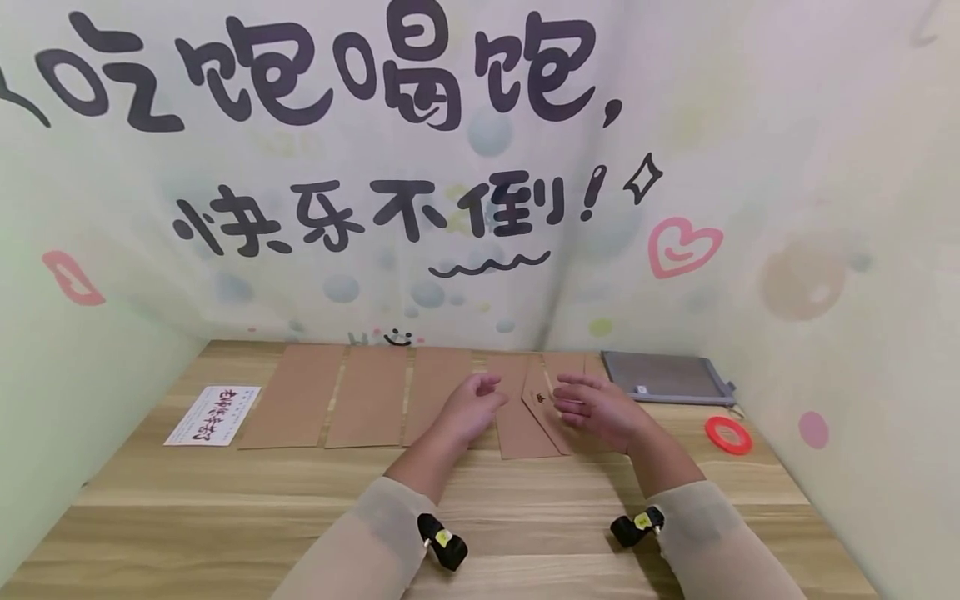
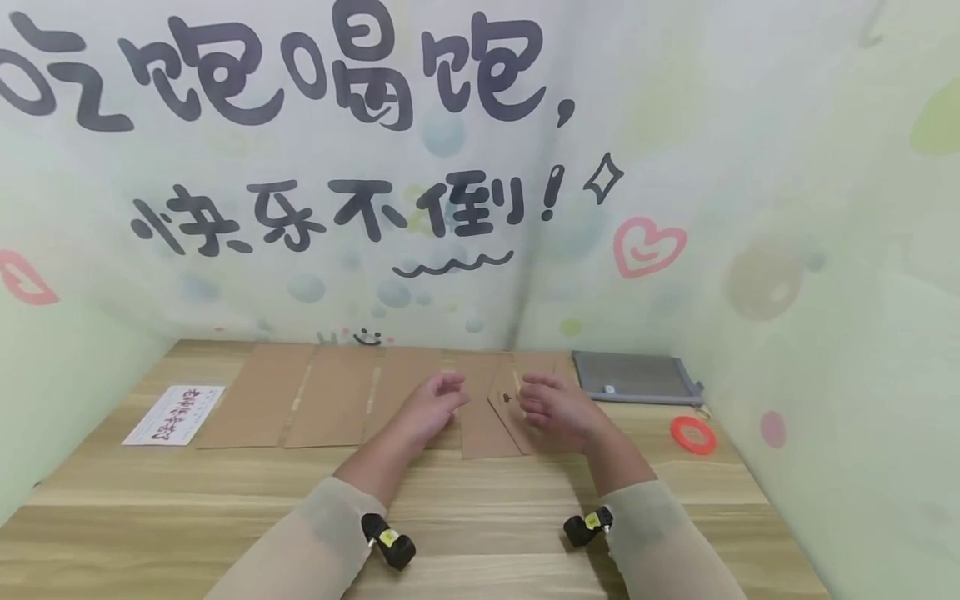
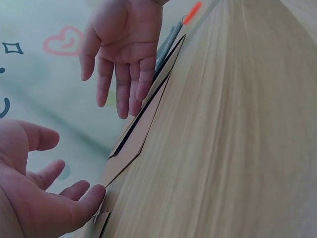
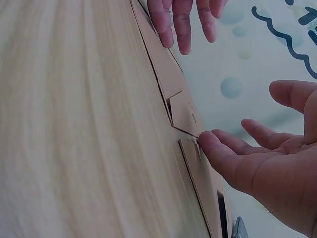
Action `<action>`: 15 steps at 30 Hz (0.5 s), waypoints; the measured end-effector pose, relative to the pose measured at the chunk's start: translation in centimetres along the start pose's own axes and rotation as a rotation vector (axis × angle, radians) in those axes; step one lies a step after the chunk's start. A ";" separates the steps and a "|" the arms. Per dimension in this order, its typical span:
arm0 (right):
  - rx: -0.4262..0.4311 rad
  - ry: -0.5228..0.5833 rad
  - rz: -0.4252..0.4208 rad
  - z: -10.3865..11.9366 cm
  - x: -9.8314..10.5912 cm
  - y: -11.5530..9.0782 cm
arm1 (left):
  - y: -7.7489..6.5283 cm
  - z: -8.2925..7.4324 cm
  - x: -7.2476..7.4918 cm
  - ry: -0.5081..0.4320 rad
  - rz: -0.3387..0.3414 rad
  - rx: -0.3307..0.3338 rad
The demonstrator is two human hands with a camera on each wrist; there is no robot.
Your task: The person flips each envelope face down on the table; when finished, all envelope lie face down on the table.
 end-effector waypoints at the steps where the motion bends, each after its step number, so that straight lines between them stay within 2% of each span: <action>1: 0.001 0.002 0.004 0.0 0.0 0.0 | 0.0 0.0 0.0 0.004 0.001 -0.003; 15: -0.006 0.024 0.027 -0.3 -1.1 0.3 | 0.5 0.6 0.1 -0.007 0.041 -0.006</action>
Point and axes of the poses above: each hand's wrist, its own y-axis towards the middle knuckle, its own x-axis out of the back of the hand, z = x × y, the point moved 2 cm from there along y, towards the middle knuckle, and after that the axes turned 14 degrees about y, right-handed, at the moved point
